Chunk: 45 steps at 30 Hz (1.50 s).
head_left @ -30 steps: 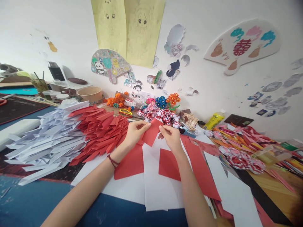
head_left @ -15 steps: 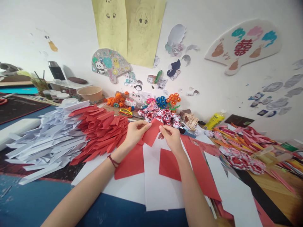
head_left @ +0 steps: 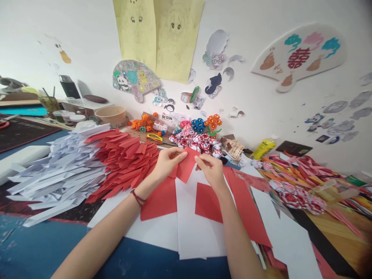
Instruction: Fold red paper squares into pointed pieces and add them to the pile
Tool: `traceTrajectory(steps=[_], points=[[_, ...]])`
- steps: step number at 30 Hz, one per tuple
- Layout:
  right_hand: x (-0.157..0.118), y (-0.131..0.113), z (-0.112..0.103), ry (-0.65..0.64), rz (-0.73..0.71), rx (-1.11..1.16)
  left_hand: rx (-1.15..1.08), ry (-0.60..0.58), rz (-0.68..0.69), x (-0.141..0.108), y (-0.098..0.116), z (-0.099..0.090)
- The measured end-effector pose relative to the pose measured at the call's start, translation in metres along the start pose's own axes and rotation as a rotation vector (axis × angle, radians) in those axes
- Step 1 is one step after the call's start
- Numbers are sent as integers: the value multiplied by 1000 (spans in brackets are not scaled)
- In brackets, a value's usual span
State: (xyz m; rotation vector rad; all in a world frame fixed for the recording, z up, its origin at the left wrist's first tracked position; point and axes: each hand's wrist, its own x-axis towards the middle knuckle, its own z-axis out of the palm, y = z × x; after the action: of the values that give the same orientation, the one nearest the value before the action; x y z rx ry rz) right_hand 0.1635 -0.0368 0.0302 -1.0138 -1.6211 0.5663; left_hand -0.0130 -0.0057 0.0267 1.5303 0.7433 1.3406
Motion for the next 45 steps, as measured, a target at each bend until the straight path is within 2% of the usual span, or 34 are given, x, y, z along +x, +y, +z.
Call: traceTrajectory(steps=[10,28,37,45], points=[[-1,2,1,1,29,4,21,55,14,0,1,0],[0,1,2,-7,27,2,57,60,30,-1,1,0],[-1,0,2,36,60,33,69,48,34,-1,-1,0],[-1,-3,1,-10,95,111,45,53,42,-2,0,3]])
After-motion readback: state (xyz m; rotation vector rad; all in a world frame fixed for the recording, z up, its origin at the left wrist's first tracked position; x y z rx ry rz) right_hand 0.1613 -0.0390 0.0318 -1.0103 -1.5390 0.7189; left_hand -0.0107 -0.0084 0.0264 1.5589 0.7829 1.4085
